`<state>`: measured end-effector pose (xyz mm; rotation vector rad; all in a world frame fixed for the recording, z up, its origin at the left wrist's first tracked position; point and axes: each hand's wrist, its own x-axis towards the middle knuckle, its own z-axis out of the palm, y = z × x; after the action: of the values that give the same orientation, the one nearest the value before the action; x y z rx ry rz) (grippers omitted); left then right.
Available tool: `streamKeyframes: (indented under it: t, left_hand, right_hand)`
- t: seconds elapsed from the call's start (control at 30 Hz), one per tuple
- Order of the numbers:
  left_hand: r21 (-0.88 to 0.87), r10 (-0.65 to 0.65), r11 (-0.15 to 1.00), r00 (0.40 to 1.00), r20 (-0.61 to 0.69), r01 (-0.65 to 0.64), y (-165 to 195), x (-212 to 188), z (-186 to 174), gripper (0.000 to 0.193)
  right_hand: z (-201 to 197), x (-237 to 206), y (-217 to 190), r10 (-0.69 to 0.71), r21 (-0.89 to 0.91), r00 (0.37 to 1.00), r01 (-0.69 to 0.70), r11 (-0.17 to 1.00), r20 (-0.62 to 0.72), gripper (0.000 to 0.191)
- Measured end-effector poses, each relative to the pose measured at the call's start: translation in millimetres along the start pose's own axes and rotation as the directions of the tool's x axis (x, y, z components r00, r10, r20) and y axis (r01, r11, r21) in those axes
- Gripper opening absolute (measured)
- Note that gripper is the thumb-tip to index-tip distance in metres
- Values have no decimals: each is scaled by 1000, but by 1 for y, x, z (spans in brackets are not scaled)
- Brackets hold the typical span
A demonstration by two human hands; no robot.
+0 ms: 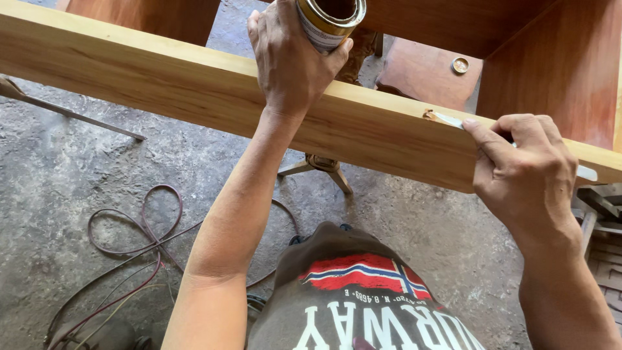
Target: The person sits on the floor holding a can of wood stain and uses a small knife-like tool to spread stain onto the raw wood edges and frame of a wooden cabinet, working along the rails and inner dividers.
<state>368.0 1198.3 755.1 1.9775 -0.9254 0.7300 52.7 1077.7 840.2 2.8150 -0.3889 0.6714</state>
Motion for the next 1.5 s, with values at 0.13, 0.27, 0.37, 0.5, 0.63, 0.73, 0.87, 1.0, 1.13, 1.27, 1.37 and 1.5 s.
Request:
streamKeyframes:
  t: [0.13,0.27,0.37,0.5,0.63,0.73,0.87,1.0,1.13,1.27,1.37,1.5]
  left_hand:
    - [-2,12,1000,1000,5,-12,0,-2,-1,89]
    - [-26,17,1000,1000,4,-17,0,-3,-3,84]
    - [-19,20,1000,1000,-8,-20,2,0,-4,89]
    - [-3,9,1000,999,-33,-9,4,1,-3,95]
    - [-15,14,1000,1000,-11,-14,3,-1,-3,89]
    - [-24,30,999,999,-35,-30,1,-3,-3,84]
    - [-14,55,998,997,-54,-56,2,-2,-2,83]
    - [-23,52,998,998,-45,-53,3,-1,-2,85]
    - [-31,55,998,997,-47,-57,3,-1,-2,82]
    - [-22,64,998,997,-48,-65,4,-2,-3,81]
    - [-29,50,998,998,-42,-51,6,-1,-3,80]
    - [-7,46,999,998,-34,-46,6,0,-4,81]
  right_hand:
    - [0,4,4,-25,72,1000,24,997,15,31]
    - [-5,-3,15,20,77,999,-24,997,50,32]
    - [-4,-5,13,25,91,999,-29,995,45,26]
    - [3,-3,-1,37,126,999,-38,991,13,24]
    - [5,0,-10,38,142,999,-37,989,-5,27]
    - [4,-1,-9,65,192,996,-76,978,60,22]
    - [5,-1,-7,103,178,995,-103,979,10,26]
    - [5,0,-8,72,186,997,-78,979,38,24]
    - [6,-2,-7,95,150,995,-99,984,30,22]
    - [10,-3,-4,81,195,996,-85,977,30,20]
    - [10,-2,0,65,173,993,-82,981,103,16]
    - [7,3,-1,87,180,996,-89,980,17,19]
